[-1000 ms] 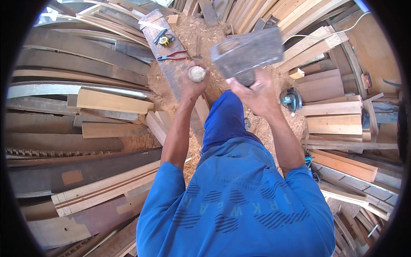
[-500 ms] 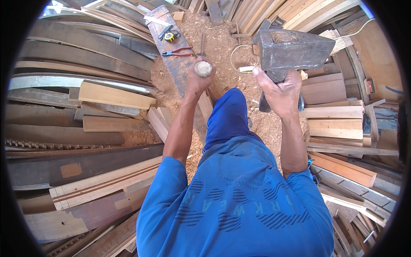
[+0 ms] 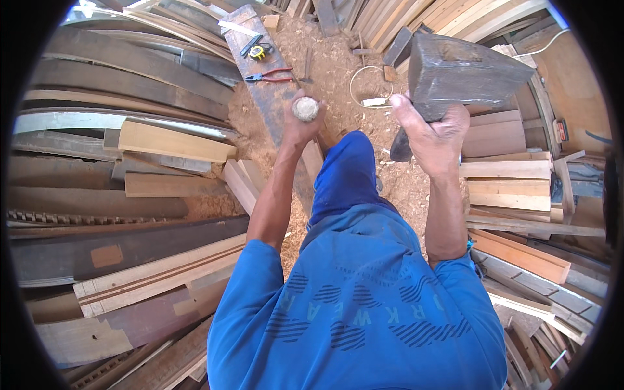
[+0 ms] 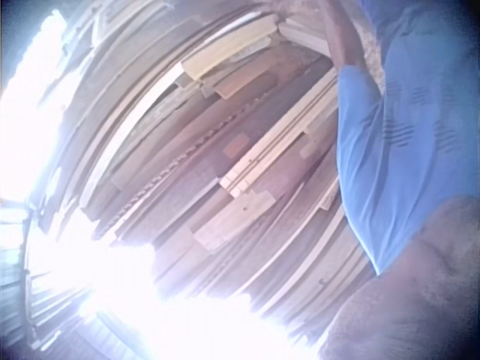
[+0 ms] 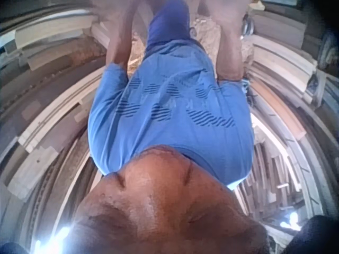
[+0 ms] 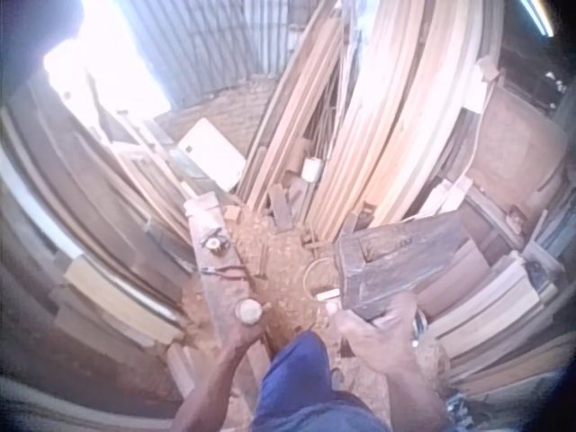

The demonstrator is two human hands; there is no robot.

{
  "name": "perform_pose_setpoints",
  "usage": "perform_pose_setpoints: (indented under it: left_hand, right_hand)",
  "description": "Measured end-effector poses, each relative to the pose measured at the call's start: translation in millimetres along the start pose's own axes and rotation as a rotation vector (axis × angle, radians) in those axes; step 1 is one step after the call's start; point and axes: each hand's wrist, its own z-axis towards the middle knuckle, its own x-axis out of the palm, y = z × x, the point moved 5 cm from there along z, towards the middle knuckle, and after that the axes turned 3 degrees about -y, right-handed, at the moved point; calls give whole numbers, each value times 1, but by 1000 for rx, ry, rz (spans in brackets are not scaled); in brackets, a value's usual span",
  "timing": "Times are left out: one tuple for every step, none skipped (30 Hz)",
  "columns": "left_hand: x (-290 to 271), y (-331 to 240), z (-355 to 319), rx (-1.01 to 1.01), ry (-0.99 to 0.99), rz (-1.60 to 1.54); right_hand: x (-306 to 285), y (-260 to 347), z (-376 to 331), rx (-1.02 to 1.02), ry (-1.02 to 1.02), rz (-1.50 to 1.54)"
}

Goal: The person shapes a piece of wood by striking it with an axe while holding the wood against a beam, later sitting on the floor to continue striking the wood with the axe to refine its shape.

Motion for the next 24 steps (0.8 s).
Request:
perform_pose_setpoints:
  left_hand:
    - [3,-6,2,-3,3,-1]
    - [4,-9,6,-33,7,-7]
    - [5,-10,9,-62,12,-14]
    - [4,-8,11,-61,8,-13]
    - [4,-7,14,-31,10,-15]
    - [4,-7,16,0,14,-16]
    - [3,-5,17,1,12,-16]
    - [3,-5,17,12,13,-23]
    - [3,-4,17,24,14,-29]
    - [3,-4,17,23,15,-30]
    - [3,-3,17,16,17,-18]
    - [3,-3,17,9,18,-6]
    - [4,-4,16,9,18,-5]
    - [5,-6,16,-8,20,-31]
    - [5,-8,15,-24,22,-57]
    - [6,-8,14,-25,23,-56]
    - [6,-8,14,-39,22,-43]
    - [6,-8,14,-54,20,-30]
    - [5,-5,14,-53,20,-29]
    - [3,-2,13,-18,32,28]
    - [3,0,11,18,43,85]
    - [3,3,10,17,43,84]
    - [3,2,9,13,34,91]
    - [3,1,8,9,24,99]
  right_hand:
    - [-2,0,1,-15,-21,24]
    - [-3,0,2,-36,-35,53]
    - [-3,1,3,-37,-30,56]
    - [-4,2,4,-42,-28,59]
    - [-4,4,4,-47,-27,62]
    - [-4,6,5,-48,-26,63]
    - [-4,8,5,-51,-26,59]
    - [-4,9,5,-51,-30,52]
    - [-6,8,5,-50,-31,50]
    - [-8,8,6,-56,-26,34]
    - [-10,8,6,-62,-21,19]
    - [-10,9,6,-61,-21,20]
    - [-11,10,5,-50,-40,10]
    - [-11,10,5,-38,-58,1]
    - [-12,9,5,-37,-58,2]
    - [-12,8,5,-34,-53,1]
    - [-13,8,5,-32,-48,0]
    - [-13,8,5,-32,-49,1]
    - [-14,8,5,-30,-43,-8]
    - [-14,8,5,-27,-38,-19]
    - [-14,8,5,-27,-38,-21]
    - [-14,9,5,-35,-42,-18]
    - [-13,8,5,-41,-46,-15]
    - [-14,7,5,-38,-45,-16]
